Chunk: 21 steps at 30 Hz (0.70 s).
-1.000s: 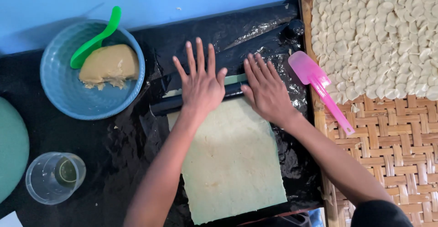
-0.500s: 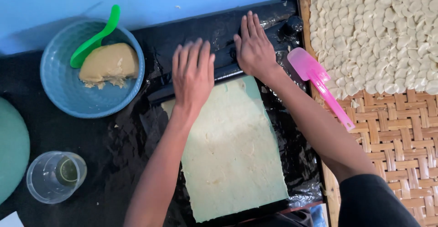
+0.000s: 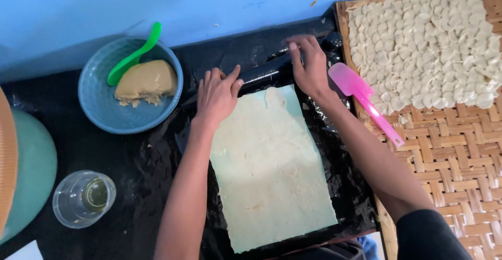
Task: The person uses a rolling pin to flatten a large sheet of dough on a black surface. They repeatedly apply a paste from a blue bowl onto the dough using a pink spatula and continue to roll it out. A woven tray with prepared dough pieces is visible to the right.
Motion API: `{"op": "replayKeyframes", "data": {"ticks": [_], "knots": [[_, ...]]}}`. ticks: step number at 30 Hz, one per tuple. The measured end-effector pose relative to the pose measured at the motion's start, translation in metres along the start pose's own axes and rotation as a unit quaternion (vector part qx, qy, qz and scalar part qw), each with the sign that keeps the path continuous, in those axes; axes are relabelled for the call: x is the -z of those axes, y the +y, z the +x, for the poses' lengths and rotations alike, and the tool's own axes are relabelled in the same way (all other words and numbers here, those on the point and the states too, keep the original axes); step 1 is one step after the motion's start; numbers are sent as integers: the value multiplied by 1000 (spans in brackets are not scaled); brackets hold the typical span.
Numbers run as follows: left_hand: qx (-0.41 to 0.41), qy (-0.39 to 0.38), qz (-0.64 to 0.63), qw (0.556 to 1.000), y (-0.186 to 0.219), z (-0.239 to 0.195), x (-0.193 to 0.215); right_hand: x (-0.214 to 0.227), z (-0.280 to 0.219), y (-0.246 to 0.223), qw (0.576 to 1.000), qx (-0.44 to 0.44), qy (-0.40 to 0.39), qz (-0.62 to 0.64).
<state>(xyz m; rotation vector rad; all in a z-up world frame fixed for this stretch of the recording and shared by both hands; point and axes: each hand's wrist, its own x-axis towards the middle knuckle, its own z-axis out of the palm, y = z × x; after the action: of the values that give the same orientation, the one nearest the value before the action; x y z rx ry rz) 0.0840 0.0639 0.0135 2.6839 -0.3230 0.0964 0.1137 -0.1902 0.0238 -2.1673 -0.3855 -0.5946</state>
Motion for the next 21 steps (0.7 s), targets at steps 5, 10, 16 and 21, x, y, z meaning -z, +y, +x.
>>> {"op": "replayKeyframes", "data": {"ticks": [5,10,16,21], "knots": [[30,44,-20,998,-7,9,-9,28,-37,3,998,6,-50,-45],[53,126,25,990,-22,-9,-21,75,-72,-7,989,17,-68,-131],[7,197,29,980,-27,-52,3,129,-106,23,897,-79,-77,-427],[42,159,-86,983,-40,-71,15,136,-116,36,905,-46,-78,-416]]}}
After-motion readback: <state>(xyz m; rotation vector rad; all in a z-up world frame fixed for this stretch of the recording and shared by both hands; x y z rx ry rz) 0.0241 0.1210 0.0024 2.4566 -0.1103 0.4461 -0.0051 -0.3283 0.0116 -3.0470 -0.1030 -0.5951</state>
